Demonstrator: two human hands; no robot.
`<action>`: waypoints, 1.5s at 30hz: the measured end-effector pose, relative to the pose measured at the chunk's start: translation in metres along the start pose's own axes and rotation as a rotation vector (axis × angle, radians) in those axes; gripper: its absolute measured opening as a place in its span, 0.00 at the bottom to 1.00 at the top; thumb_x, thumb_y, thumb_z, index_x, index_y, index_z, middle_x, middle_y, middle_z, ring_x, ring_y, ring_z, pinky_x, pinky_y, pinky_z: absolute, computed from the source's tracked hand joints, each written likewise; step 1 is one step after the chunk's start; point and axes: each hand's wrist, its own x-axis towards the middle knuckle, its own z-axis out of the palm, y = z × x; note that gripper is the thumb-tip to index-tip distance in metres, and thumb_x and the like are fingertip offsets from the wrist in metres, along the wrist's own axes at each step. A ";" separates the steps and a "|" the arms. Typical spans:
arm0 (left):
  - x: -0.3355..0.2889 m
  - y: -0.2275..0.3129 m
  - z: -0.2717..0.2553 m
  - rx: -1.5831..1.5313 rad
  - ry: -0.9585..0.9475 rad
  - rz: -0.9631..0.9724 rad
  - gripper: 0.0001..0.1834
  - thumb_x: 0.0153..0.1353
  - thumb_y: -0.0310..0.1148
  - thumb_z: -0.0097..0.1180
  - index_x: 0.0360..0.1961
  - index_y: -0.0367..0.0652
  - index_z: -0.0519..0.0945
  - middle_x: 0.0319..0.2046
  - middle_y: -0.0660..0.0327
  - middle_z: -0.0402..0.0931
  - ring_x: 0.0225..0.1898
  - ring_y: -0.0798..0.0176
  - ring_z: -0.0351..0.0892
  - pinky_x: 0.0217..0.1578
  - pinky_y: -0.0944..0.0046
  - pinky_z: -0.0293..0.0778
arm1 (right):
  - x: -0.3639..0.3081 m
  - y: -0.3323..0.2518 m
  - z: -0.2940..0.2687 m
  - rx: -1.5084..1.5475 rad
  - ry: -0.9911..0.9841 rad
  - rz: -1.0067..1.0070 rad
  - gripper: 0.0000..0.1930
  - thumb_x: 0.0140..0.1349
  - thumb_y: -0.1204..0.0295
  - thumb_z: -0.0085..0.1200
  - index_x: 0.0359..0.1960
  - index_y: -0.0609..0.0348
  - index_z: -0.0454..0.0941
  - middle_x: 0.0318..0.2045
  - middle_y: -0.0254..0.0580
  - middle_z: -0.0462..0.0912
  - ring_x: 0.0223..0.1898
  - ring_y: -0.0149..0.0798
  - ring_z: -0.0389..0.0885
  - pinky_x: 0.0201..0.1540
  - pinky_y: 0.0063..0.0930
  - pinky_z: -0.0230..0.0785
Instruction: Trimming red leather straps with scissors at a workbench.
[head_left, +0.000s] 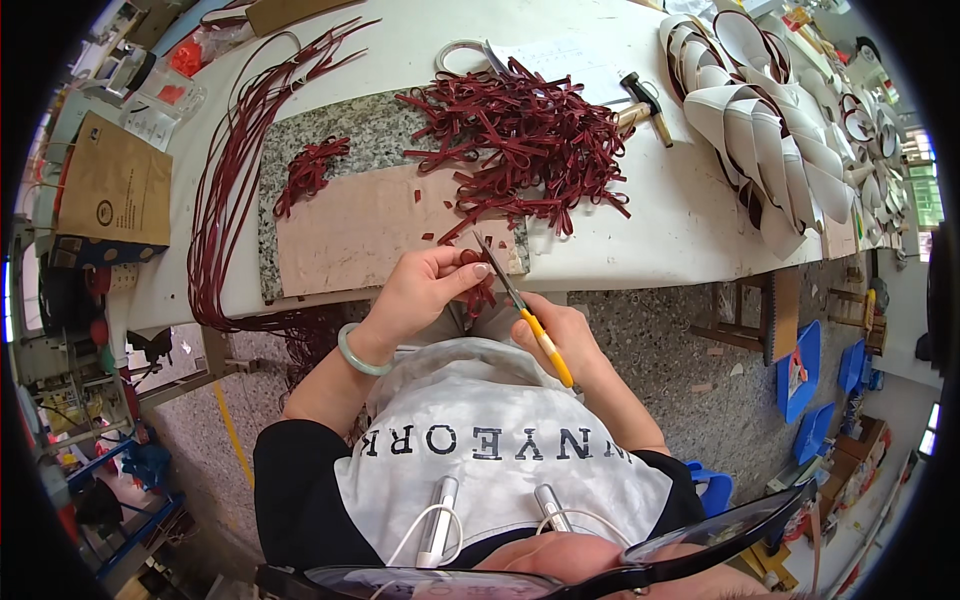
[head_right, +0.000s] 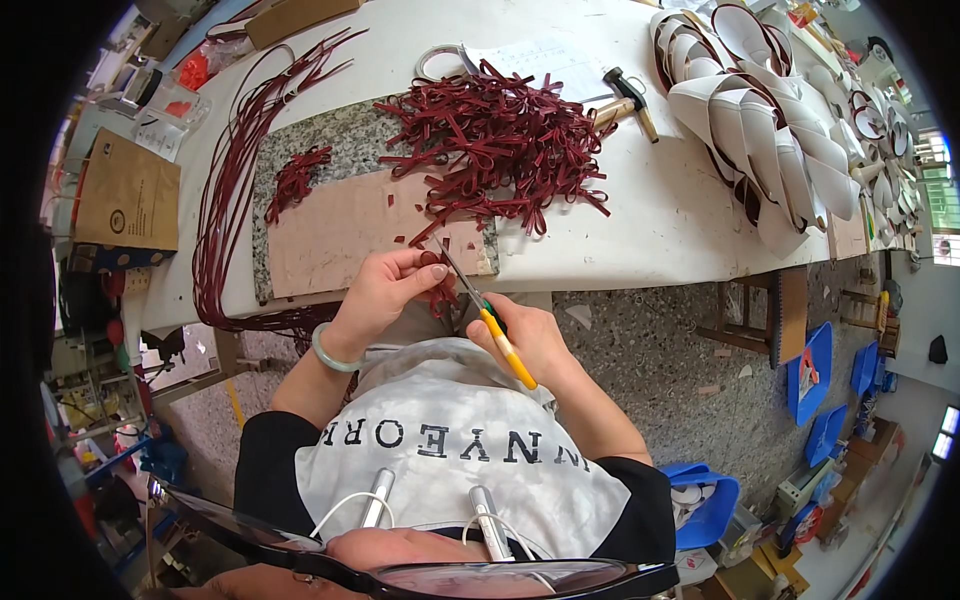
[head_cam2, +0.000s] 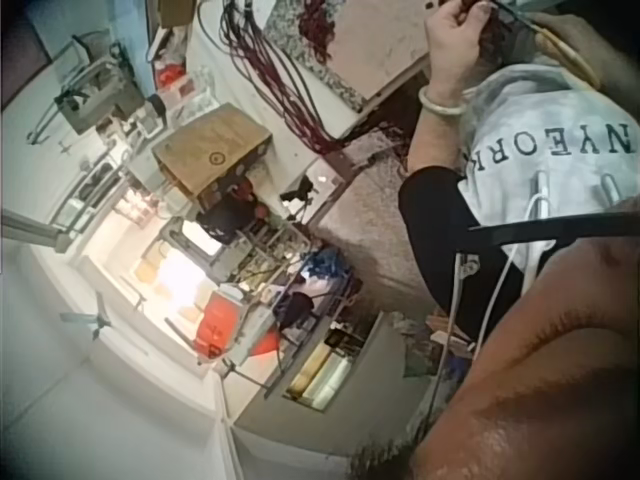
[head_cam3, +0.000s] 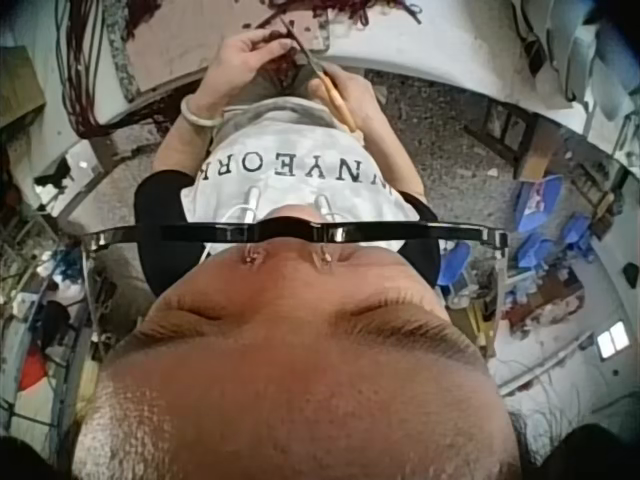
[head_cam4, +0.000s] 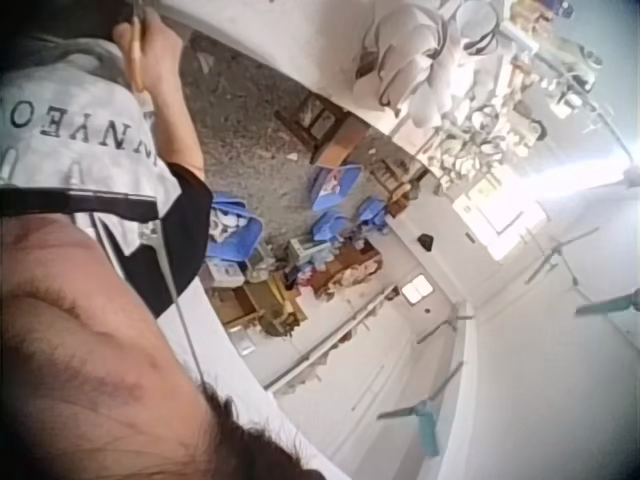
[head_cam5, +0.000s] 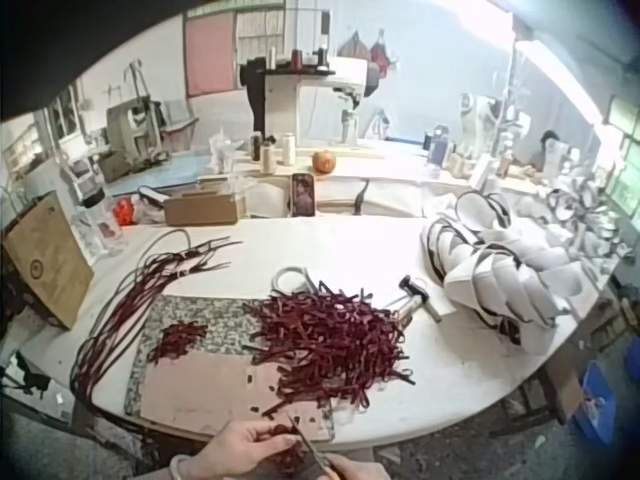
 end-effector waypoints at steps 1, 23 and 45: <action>0.000 0.000 0.000 0.029 0.002 0.008 0.10 0.64 0.30 0.53 0.39 0.33 0.80 0.34 0.61 0.81 0.34 0.70 0.80 0.37 0.71 0.76 | 0.000 0.002 0.001 -0.001 -0.001 -0.001 0.30 0.59 0.49 0.50 0.53 0.62 0.71 0.32 0.56 0.81 0.38 0.57 0.80 0.43 0.42 0.72; 0.048 0.036 -0.053 1.227 0.361 0.787 0.12 0.51 0.19 0.57 0.39 0.37 0.80 0.36 0.55 0.73 0.34 0.54 0.76 0.34 0.59 0.73 | 0.006 0.015 0.005 0.267 0.066 0.064 0.26 0.65 0.48 0.45 0.48 0.61 0.74 0.23 0.42 0.80 0.27 0.40 0.80 0.34 0.29 0.71; -0.006 0.007 -0.011 -0.243 0.074 -0.093 0.13 0.66 0.36 0.51 0.44 0.37 0.77 0.38 0.57 0.78 0.39 0.65 0.81 0.41 0.64 0.78 | 0.000 0.010 0.007 0.181 0.164 -0.129 0.26 0.64 0.48 0.47 0.47 0.59 0.75 0.17 0.32 0.72 0.19 0.25 0.70 0.25 0.21 0.65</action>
